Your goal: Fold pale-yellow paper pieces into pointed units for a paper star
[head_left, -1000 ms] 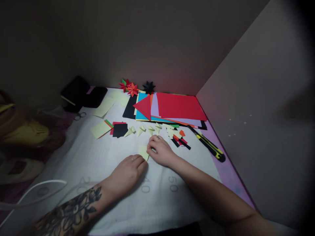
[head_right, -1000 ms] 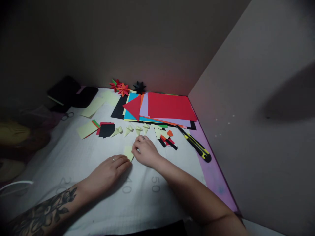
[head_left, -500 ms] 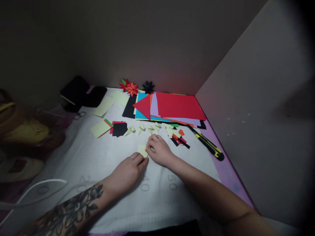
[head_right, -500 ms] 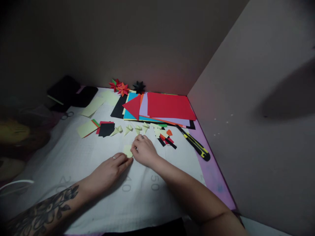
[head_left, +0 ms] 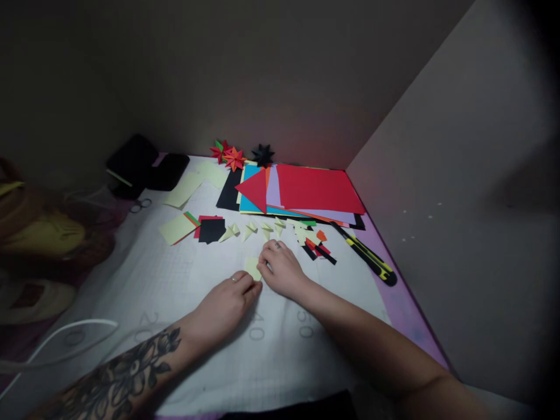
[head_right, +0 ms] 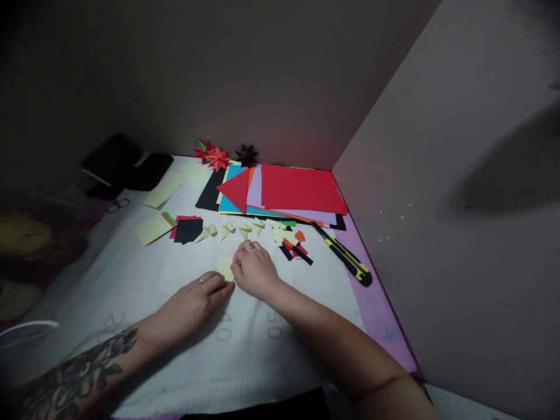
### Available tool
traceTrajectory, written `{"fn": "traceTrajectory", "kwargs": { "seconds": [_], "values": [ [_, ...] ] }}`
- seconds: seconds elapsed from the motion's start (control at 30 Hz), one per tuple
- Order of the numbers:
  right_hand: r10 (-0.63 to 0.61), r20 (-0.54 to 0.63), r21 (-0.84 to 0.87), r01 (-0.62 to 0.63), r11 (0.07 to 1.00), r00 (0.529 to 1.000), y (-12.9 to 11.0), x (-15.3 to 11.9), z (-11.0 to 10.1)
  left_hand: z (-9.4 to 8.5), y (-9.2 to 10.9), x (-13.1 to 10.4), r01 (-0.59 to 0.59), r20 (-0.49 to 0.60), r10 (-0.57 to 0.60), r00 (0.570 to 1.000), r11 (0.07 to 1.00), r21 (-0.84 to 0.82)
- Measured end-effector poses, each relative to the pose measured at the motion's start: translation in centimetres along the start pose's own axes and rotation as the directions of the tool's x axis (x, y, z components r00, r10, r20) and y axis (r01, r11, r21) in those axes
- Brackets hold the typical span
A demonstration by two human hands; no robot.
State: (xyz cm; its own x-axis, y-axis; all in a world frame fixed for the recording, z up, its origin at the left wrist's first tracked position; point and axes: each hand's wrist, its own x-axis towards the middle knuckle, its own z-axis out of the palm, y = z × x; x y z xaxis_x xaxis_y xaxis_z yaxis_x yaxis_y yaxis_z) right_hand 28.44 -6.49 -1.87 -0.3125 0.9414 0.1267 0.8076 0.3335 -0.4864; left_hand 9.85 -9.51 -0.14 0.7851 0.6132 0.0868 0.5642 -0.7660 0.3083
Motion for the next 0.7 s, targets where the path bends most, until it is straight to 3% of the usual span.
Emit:
{"fn": "traceTrajectory", "kwargs": {
  "seconds": [0.37, 0.57, 0.7],
  "values": [
    [0.018, 0.007, -0.027, -0.017, 0.999, 1.000, -0.20, -0.07, -0.07, 0.02, -0.09, -0.12, 0.001, 0.081, -0.005, 0.997, 0.998, 0.059],
    [0.025, 0.003, -0.035, -0.025, 0.999, 1.000, -0.27, -0.07, -0.05, 0.05, 0.00, -0.05, 0.065, 0.038, -0.064, 0.997, 0.997, -0.041],
    [0.027, 0.002, -0.035, -0.027, 0.999, 1.000, -0.31, -0.06, -0.07, -0.14, 0.44, 0.06, 0.018, 0.042, -0.021, 0.999, 0.998, 0.053]
  ]
}}
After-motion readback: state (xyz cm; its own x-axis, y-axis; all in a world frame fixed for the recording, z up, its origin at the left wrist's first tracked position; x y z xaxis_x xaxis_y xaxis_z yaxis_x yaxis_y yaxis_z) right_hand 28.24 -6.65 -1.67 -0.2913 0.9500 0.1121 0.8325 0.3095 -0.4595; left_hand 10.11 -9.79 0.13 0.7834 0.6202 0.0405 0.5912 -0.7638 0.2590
